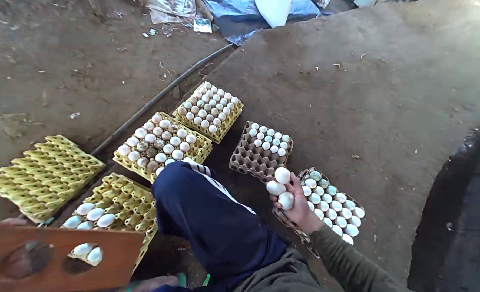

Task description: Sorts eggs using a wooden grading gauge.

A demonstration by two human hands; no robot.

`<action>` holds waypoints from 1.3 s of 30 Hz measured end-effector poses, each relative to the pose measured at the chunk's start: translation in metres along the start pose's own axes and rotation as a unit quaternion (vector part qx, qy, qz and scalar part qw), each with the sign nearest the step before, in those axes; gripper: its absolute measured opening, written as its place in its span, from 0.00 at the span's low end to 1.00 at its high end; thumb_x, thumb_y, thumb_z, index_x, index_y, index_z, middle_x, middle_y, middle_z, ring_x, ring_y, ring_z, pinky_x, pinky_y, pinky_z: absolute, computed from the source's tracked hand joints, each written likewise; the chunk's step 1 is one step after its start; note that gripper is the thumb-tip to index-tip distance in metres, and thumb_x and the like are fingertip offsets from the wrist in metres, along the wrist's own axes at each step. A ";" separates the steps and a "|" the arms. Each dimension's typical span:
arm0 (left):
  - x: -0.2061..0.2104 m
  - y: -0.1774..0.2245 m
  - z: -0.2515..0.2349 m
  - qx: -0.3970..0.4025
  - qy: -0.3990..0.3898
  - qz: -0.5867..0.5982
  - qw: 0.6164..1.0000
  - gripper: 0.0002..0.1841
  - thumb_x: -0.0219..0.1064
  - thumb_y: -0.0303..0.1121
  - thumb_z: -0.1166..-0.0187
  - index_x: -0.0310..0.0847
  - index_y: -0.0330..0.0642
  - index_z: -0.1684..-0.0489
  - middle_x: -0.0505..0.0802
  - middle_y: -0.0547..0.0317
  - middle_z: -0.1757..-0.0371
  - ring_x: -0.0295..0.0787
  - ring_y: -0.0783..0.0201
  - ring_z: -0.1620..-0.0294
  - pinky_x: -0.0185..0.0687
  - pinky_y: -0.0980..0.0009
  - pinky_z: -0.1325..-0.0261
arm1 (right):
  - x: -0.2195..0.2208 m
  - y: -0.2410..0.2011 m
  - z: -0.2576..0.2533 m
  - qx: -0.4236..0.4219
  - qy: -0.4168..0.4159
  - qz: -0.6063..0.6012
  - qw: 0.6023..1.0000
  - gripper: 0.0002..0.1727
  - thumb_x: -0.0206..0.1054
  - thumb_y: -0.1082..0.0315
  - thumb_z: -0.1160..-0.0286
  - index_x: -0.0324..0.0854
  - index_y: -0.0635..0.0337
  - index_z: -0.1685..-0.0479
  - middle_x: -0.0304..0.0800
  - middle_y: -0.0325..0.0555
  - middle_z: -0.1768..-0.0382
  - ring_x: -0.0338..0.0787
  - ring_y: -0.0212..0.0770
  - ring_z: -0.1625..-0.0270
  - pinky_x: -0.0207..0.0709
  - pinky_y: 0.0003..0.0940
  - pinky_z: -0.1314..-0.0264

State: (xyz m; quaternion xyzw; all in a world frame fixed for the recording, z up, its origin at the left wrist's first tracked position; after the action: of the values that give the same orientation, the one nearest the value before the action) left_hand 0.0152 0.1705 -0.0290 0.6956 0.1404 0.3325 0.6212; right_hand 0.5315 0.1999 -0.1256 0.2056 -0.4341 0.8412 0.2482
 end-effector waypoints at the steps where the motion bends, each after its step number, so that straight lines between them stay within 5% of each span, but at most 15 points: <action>1: -0.013 -0.007 -0.008 -0.007 -0.097 0.029 0.995 0.12 0.60 0.37 0.12 0.83 0.52 0.38 0.93 0.68 0.42 0.89 0.71 0.41 0.85 0.74 0.36 | -0.004 -0.004 0.003 -0.009 0.044 0.029 0.999 0.35 0.35 0.33 0.13 0.73 0.50 0.35 0.90 0.48 0.58 0.87 0.37 0.72 0.81 0.28 0.77; 2: -0.013 -0.008 -0.009 -0.012 -0.154 0.064 0.986 0.18 0.51 0.46 0.09 0.80 0.53 0.32 0.92 0.65 0.39 0.90 0.67 0.39 0.88 0.69 0.37 | -0.001 -0.009 0.006 -0.025 0.056 0.060 0.996 0.34 0.38 0.34 0.13 0.74 0.51 0.36 0.90 0.47 0.60 0.88 0.37 0.72 0.82 0.28 0.77; 4: 0.030 0.006 0.010 -0.025 -0.106 0.108 0.988 0.41 0.17 0.62 0.14 0.80 0.53 0.37 0.94 0.58 0.45 0.93 0.60 0.49 0.93 0.61 0.51 | 0.025 -0.018 0.012 -0.067 0.020 0.117 0.991 0.36 0.48 0.31 0.18 0.76 0.53 0.36 0.92 0.46 0.60 0.89 0.36 0.72 0.83 0.28 0.77; 6: 0.069 0.007 0.026 -0.066 -0.059 0.138 0.986 0.49 0.08 0.67 0.20 0.79 0.54 0.36 0.94 0.55 0.46 0.94 0.57 0.52 0.92 0.58 0.56 | 0.073 -0.024 0.014 -0.111 -0.055 0.149 0.981 0.40 0.65 0.28 0.33 0.80 0.55 0.37 0.93 0.46 0.60 0.90 0.37 0.74 0.84 0.30 0.79; 8: 0.091 -0.002 0.037 -0.115 -0.075 0.157 0.978 0.48 0.09 0.68 0.20 0.74 0.56 0.26 0.93 0.54 0.43 0.93 0.55 0.49 0.91 0.56 0.52 | 0.130 -0.026 0.018 -0.179 -0.175 0.189 0.950 0.37 0.73 0.33 0.34 0.83 0.53 0.36 0.93 0.44 0.50 0.92 0.36 0.69 0.86 0.30 0.76; 10: 0.106 -0.011 0.046 -0.150 -0.076 0.171 0.971 0.46 0.13 0.67 0.17 0.73 0.54 0.23 0.93 0.50 0.43 0.94 0.53 0.48 0.92 0.55 0.50 | 0.188 -0.021 0.020 -0.280 -0.274 0.288 0.874 0.28 0.73 0.40 0.28 0.87 0.47 0.36 0.88 0.37 0.36 0.91 0.29 0.55 0.88 0.25 0.63; 12: 0.119 -0.014 0.051 -0.167 -0.067 0.169 0.969 0.45 0.15 0.64 0.14 0.74 0.49 0.24 0.93 0.48 0.45 0.94 0.54 0.50 0.91 0.58 0.51 | 0.236 -0.010 0.019 -0.374 -0.283 0.398 0.788 0.25 0.77 0.46 0.31 0.89 0.52 0.41 0.85 0.43 0.34 0.88 0.31 0.40 0.87 0.26 0.45; 13: 0.123 -0.015 0.053 -0.172 -0.065 0.162 0.969 0.44 0.15 0.63 0.13 0.74 0.48 0.25 0.94 0.48 0.46 0.94 0.56 0.50 0.91 0.60 0.51 | 0.254 -0.003 0.017 -0.408 -0.267 0.453 0.746 0.25 0.79 0.47 0.35 0.90 0.55 0.44 0.85 0.48 0.35 0.87 0.34 0.39 0.87 0.29 0.43; 16: 0.128 -0.015 0.055 -0.163 -0.067 0.147 0.973 0.42 0.16 0.60 0.11 0.75 0.46 0.25 0.94 0.50 0.46 0.93 0.60 0.48 0.90 0.62 0.49 | 0.279 0.014 0.006 -0.456 -0.236 0.557 0.652 0.28 0.78 0.42 0.38 0.92 0.53 0.46 0.84 0.57 0.37 0.90 0.43 0.44 0.88 0.38 0.52; 22: 0.131 -0.016 0.055 -0.111 -0.139 0.141 0.974 0.39 0.16 0.54 0.10 0.70 0.41 0.26 0.92 0.53 0.44 0.91 0.62 0.44 0.88 0.63 0.43 | 0.285 0.023 0.004 -0.488 -0.198 0.613 0.589 0.29 0.81 0.40 0.42 0.93 0.49 0.45 0.84 0.60 0.34 0.91 0.50 0.43 0.89 0.43 0.55; 32: 0.139 -0.025 0.062 -0.076 -0.166 0.116 0.976 0.40 0.19 0.56 0.10 0.69 0.36 0.24 0.92 0.55 0.40 0.91 0.63 0.41 0.89 0.64 0.41 | 0.276 0.016 0.018 -0.451 -0.166 0.648 0.591 0.29 0.84 0.43 0.44 0.93 0.48 0.45 0.84 0.58 0.31 0.89 0.54 0.35 0.89 0.52 0.48; 35: 0.146 -0.027 0.067 -0.069 -0.172 0.098 0.978 0.40 0.17 0.56 0.11 0.67 0.36 0.25 0.92 0.58 0.38 0.91 0.64 0.41 0.89 0.64 0.40 | 0.258 0.014 0.022 -0.479 -0.183 0.562 0.649 0.27 0.85 0.48 0.42 0.93 0.55 0.46 0.84 0.61 0.32 0.88 0.50 0.35 0.89 0.45 0.43; 39: 0.152 -0.022 0.067 -0.087 -0.152 0.131 0.976 0.40 0.10 0.53 0.12 0.66 0.40 0.28 0.93 0.62 0.42 0.93 0.63 0.45 0.91 0.63 0.47 | 0.214 -0.009 0.043 -0.406 -0.234 0.360 0.807 0.23 0.81 0.62 0.37 0.89 0.72 0.48 0.85 0.58 0.35 0.82 0.40 0.30 0.78 0.36 0.28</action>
State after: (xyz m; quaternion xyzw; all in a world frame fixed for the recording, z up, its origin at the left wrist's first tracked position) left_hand 0.1757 0.2154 -0.0070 0.6936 -0.0778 0.3123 0.6444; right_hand 0.3732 0.2200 0.0229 0.1050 -0.8240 0.5435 -0.1208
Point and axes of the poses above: each hand's wrist, its own z-axis away from the middle knuckle, its own x-axis out of the palm, y = z × x, the point moved 2 cm from there along -z, towards the middle knuckle
